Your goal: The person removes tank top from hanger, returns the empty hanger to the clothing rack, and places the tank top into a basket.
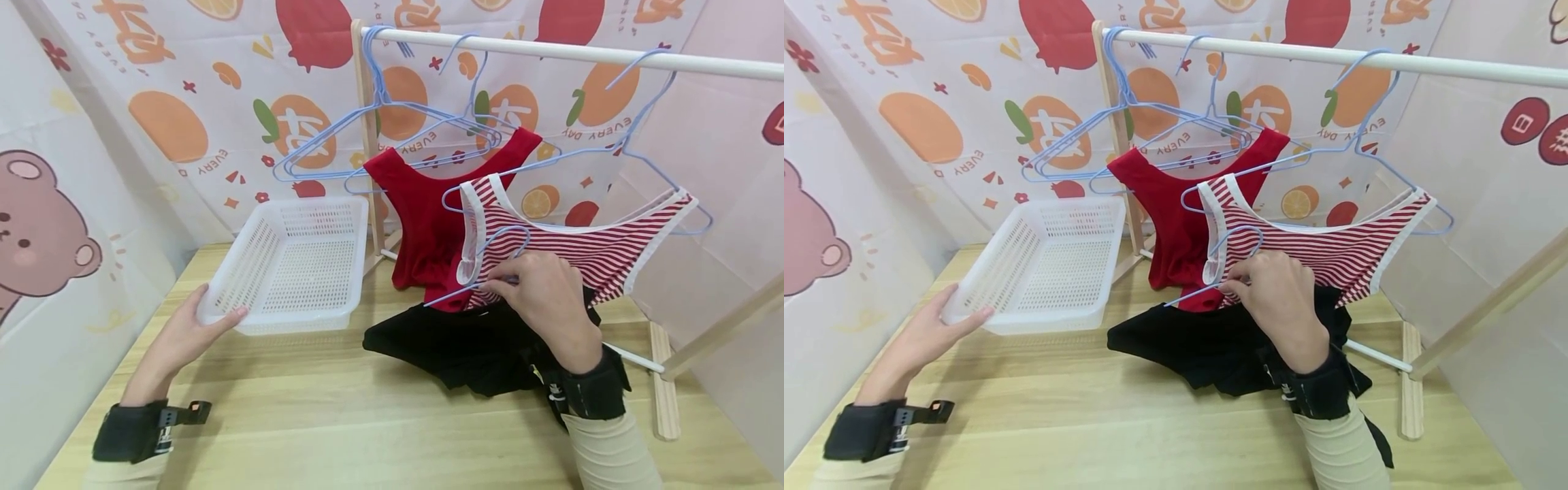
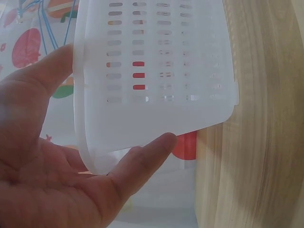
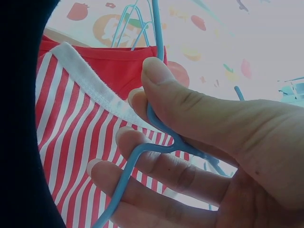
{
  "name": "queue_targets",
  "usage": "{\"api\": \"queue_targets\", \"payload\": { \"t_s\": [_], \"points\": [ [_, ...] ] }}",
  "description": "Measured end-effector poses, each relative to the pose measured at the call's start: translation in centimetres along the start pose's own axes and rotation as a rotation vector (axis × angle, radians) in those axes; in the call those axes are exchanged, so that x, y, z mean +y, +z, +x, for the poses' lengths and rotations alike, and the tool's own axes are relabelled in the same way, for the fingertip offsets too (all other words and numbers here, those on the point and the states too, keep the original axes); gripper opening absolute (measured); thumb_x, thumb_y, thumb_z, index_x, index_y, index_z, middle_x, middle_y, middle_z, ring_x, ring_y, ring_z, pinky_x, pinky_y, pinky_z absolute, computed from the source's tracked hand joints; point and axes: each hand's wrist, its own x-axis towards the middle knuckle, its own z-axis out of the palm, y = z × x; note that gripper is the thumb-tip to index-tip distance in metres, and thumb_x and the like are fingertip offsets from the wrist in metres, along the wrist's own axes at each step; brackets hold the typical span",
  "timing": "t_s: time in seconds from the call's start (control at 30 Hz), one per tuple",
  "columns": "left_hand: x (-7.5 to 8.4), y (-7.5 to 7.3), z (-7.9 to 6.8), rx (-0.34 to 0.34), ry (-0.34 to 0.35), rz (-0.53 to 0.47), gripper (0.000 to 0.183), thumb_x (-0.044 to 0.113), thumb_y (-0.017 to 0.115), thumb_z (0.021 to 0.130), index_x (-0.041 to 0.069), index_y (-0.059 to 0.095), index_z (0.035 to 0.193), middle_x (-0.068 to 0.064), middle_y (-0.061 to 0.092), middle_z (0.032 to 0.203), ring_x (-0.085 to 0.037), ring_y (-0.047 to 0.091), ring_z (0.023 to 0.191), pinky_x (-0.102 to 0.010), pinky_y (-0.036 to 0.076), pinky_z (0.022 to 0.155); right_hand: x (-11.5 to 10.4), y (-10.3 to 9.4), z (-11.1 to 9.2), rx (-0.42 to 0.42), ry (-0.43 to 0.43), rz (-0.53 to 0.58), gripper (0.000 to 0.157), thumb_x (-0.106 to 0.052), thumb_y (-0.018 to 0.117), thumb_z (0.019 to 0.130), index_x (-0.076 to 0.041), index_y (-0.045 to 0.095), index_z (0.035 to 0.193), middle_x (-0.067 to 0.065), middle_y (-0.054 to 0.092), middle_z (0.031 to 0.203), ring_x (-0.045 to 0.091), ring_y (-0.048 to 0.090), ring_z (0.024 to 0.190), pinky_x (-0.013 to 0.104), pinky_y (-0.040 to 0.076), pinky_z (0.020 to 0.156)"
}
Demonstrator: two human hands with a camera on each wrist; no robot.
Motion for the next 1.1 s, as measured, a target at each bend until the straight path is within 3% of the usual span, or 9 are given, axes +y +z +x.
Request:
{"api": "queue_targets", "payload": {
  "t_s": [0.23, 0.37, 0.47, 0.63, 0.73, 0.83, 0.97, 1.1],
  "points": [
    [0.1, 0.1, 0.2, 0.003, 0.018, 0.002, 0.109, 0.052, 0.061, 0.100, -0.006, -0.007, 0.161, -0.044, 0.027, 0.155, -0.056, 0.037, 0.137, -0.074, 0.032, 0.105, 0.0, -0.2, 0.0, -0.009, 0.003, 0.005, 0.024, -0.032, 0.091, 0.077, -0.018, 0.085, 0.096, 0.006, 0.072, 0.069, 0.021, 0.055, 0.058, 0.028, 0.030, 0.043],
    [0.6, 0.0, 0.0, 0.072, 0.068, 0.069, 0.109, 0.050, 0.062, 0.100, -0.008, -0.008, 0.160, -0.047, 0.017, 0.156, -0.061, 0.033, 0.134, -0.078, 0.029, 0.104, -0.1, -0.3, 0.0, -0.005, -0.004, 0.001, 0.024, -0.032, 0.091, 0.077, -0.018, 0.085, 0.095, 0.006, 0.070, 0.066, 0.021, 0.052, 0.058, 0.028, 0.030, 0.043],
    [2.0, -0.1, -0.3, 0.165, 0.146, 0.135, 0.104, 0.045, 0.063, 0.100, -0.010, -0.001, 0.160, -0.048, 0.011, 0.158, -0.065, 0.028, 0.135, -0.081, 0.026, 0.103, 0.0, -0.4, 0.0, 0.001, -0.003, -0.001, 0.024, -0.032, 0.091, 0.076, -0.018, 0.085, 0.095, 0.006, 0.070, 0.066, 0.021, 0.052, 0.059, 0.028, 0.031, 0.043],
    [6.4, 0.5, -0.8, 0.257, 0.323, 0.173, 0.086, 0.031, 0.073, 0.097, -0.004, 0.024, 0.160, -0.041, 0.032, 0.151, -0.058, 0.036, 0.129, -0.076, 0.035, 0.097, -0.1, -0.4, -0.1, -0.009, 0.009, 0.000, 0.024, -0.033, 0.091, 0.076, -0.018, 0.085, 0.095, 0.006, 0.072, 0.070, 0.021, 0.054, 0.061, 0.028, 0.031, 0.044],
    [9.3, 1.3, -1.1, 0.231, 0.362, 0.196, 0.088, 0.033, 0.075, 0.096, 0.001, 0.026, 0.161, -0.038, 0.036, 0.150, -0.052, 0.044, 0.121, -0.071, 0.041, 0.093, -0.1, -0.5, -0.2, -0.009, 0.010, -0.003, 0.024, -0.034, 0.091, 0.076, -0.019, 0.085, 0.094, 0.006, 0.071, 0.068, 0.021, 0.054, 0.061, 0.028, 0.031, 0.044],
    [11.8, 2.4, -1.3, 0.174, 0.387, 0.199, 0.090, 0.037, 0.074, 0.096, 0.001, 0.025, 0.161, -0.036, 0.036, 0.153, -0.049, 0.046, 0.124, -0.069, 0.046, 0.095, -0.2, -0.5, -0.2, -0.007, 0.008, -0.004, 0.023, -0.033, 0.091, 0.076, -0.019, 0.085, 0.094, 0.005, 0.070, 0.068, 0.021, 0.054, 0.060, 0.028, 0.031, 0.044],
    [14.2, 4.1, -1.3, 0.092, 0.432, 0.166, 0.086, 0.038, 0.074, 0.096, 0.002, 0.030, 0.160, -0.029, 0.041, 0.154, -0.044, 0.046, 0.133, -0.065, 0.051, 0.096, -0.2, -0.4, -0.3, -0.013, 0.010, 0.000, 0.026, -0.033, 0.091, 0.076, -0.018, 0.085, 0.096, 0.006, 0.070, 0.068, 0.021, 0.054, 0.061, 0.028, 0.032, 0.045],
    [16.3, 5.6, -1.0, 0.023, 0.475, 0.147, 0.081, 0.037, 0.076, 0.094, 0.008, 0.037, 0.159, -0.020, 0.046, 0.152, -0.038, 0.050, 0.131, -0.061, 0.053, 0.098, -0.2, -0.3, -0.3, -0.019, 0.025, -0.004, 0.028, -0.034, 0.091, 0.076, -0.019, 0.085, 0.099, 0.006, 0.067, 0.065, 0.021, 0.052, 0.061, 0.028, 0.032, 0.046]
  ]
}}
